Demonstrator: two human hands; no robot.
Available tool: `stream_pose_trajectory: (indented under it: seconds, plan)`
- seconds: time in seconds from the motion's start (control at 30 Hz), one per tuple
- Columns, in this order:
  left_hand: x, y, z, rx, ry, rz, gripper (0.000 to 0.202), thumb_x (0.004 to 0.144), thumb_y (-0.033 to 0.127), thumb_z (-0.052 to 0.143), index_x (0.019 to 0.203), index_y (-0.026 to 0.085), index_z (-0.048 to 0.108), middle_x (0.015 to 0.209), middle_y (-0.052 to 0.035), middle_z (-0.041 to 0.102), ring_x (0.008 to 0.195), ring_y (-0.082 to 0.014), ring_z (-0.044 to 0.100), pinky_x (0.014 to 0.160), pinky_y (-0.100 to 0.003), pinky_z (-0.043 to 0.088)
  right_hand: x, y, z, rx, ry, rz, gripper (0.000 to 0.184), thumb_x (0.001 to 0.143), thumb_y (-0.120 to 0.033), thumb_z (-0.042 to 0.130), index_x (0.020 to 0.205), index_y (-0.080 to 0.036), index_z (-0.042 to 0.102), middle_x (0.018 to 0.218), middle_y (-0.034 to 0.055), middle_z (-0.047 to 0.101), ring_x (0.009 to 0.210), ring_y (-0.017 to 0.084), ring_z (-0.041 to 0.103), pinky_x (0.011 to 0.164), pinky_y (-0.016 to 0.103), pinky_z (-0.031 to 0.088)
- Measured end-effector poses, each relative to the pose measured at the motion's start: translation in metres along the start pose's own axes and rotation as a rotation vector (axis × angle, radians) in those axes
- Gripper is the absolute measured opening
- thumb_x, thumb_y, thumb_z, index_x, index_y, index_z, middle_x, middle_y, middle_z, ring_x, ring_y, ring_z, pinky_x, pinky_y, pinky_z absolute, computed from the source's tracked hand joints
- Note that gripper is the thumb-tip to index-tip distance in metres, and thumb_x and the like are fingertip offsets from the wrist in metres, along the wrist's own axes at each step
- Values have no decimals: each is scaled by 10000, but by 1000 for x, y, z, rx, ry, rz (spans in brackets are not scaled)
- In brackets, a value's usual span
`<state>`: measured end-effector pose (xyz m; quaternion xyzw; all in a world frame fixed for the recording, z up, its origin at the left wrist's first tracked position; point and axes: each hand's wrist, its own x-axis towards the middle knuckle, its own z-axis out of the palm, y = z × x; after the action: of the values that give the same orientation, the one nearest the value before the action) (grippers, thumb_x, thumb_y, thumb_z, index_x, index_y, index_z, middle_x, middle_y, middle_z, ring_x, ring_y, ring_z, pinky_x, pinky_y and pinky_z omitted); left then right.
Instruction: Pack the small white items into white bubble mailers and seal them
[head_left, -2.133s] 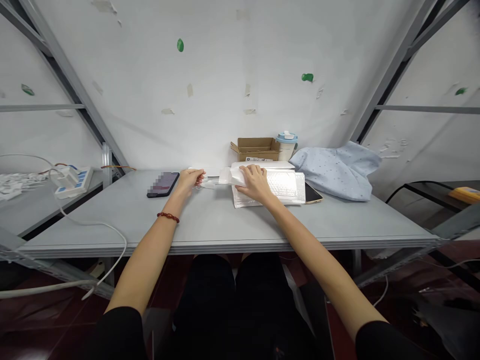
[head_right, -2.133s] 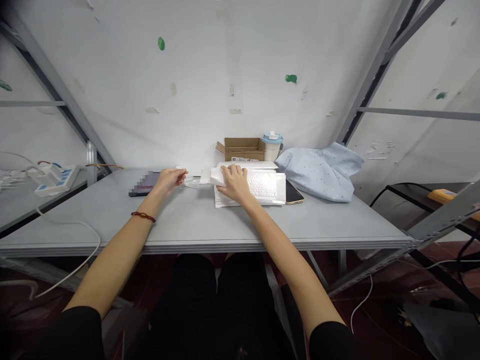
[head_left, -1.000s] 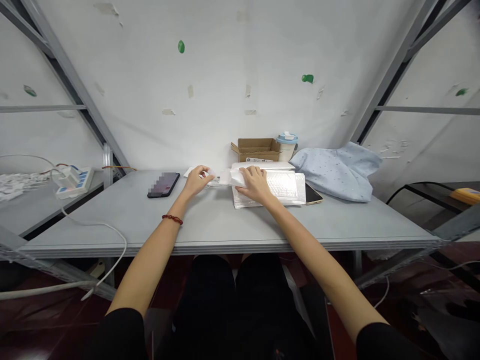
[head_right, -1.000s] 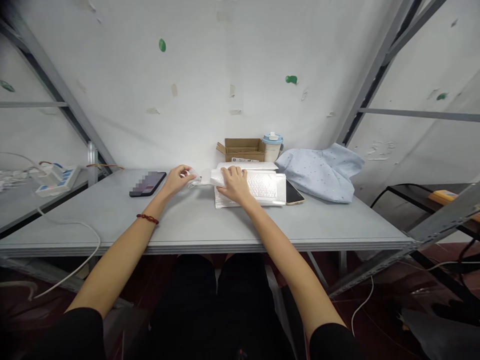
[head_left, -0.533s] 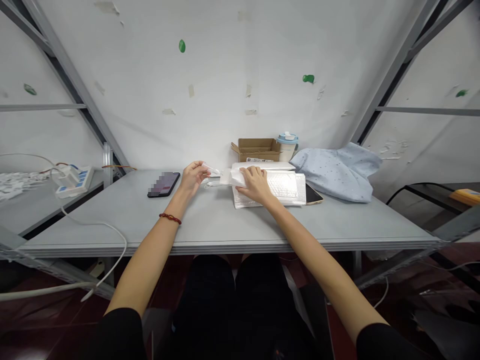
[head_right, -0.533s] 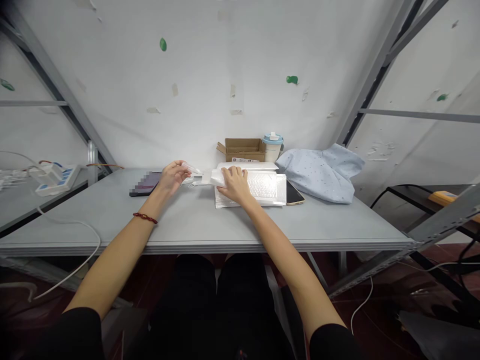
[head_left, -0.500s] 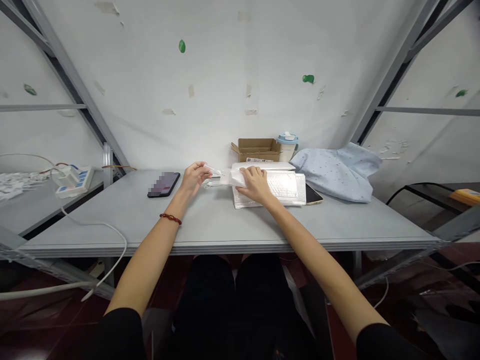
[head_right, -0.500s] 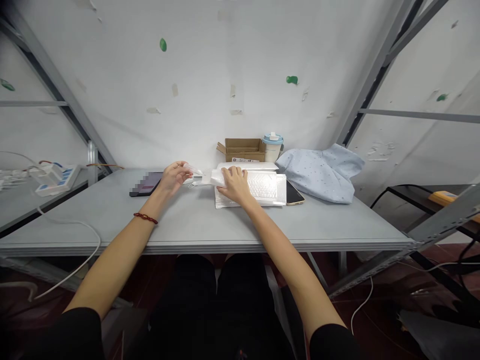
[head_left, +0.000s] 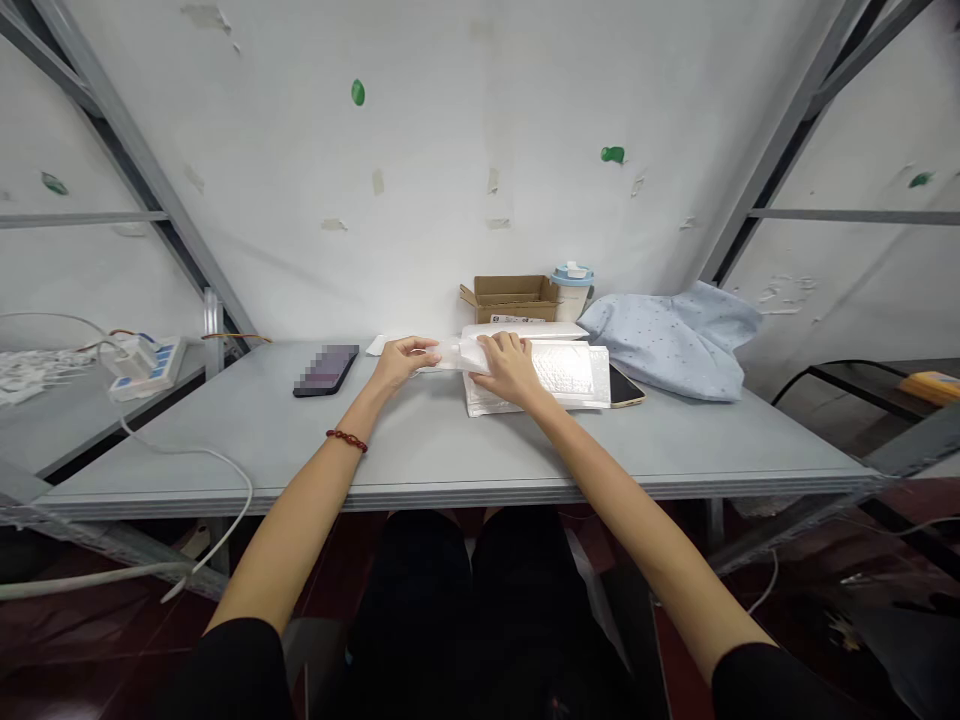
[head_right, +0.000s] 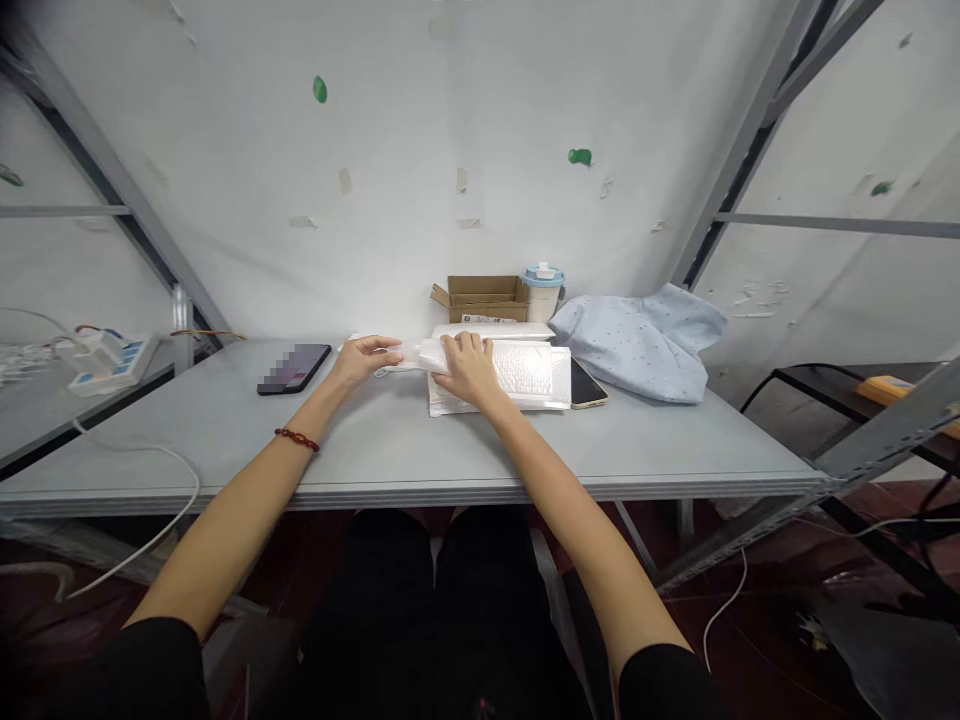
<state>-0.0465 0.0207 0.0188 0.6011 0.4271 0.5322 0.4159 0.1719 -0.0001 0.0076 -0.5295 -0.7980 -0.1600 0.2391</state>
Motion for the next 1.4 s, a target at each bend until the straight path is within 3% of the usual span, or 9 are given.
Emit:
stream_pose_trajectory:
  seconds: [0.2, 0.33, 0.47, 0.73, 1.07, 1.4]
  plan:
    - [2, -3, 2, 100, -28, 48, 510, 453, 431, 909, 846, 156, 735, 651, 5, 639, 622, -139, 571, 700, -325, 485, 0, 0, 1, 4, 0, 6, 535, 855, -391, 689, 1304, -157, 516, 1224, 163, 533, 1143, 328, 426, 963, 436, 308]
    - [5, -8, 7, 102, 45, 93, 547, 336, 372, 944, 730, 162, 628, 691, 11, 620, 643, -129, 566, 655, -295, 485, 0, 0, 1, 4, 1, -2, 519, 859, -391, 685, 1293, -157, 522, 1213, 165, 536, 1138, 332, 427, 964, 445, 305]
    - [8, -12, 10, 69, 53, 59, 559, 356, 369, 945, 687, 169, 542, 662, 14, 601, 617, -129, 576, 632, -298, 488, 0, 0, 1, 8, 9, -6, 524, 856, -389, 692, 1292, -153, 523, 1211, 170, 538, 1143, 334, 426, 967, 446, 306]
    - [6, -12, 8, -41, 54, 43, 495, 412, 436, 924, 661, 147, 608, 641, -3, 628, 578, -112, 560, 640, -293, 466, -1, 1, 3, -4, 46, -25, 509, 858, -400, 678, 1278, -159, 524, 1203, 173, 540, 1130, 334, 426, 959, 441, 307]
    - [5, -5, 2, -135, 28, -12, 392, 446, 339, 921, 650, 151, 643, 654, -4, 637, 601, -109, 568, 665, -287, 463, -2, 0, 0, -32, 68, -34, 503, 874, -394, 658, 1284, -142, 512, 1205, 176, 531, 1139, 333, 420, 968, 454, 286]
    - [2, -7, 10, -111, 12, 19, 457, 416, 445, 926, 663, 152, 676, 717, -42, 682, 692, -146, 602, 704, -305, 510, -2, -3, -5, -36, 42, -28, 480, 887, -352, 653, 1293, -130, 523, 1229, 182, 544, 1148, 329, 435, 999, 482, 263]
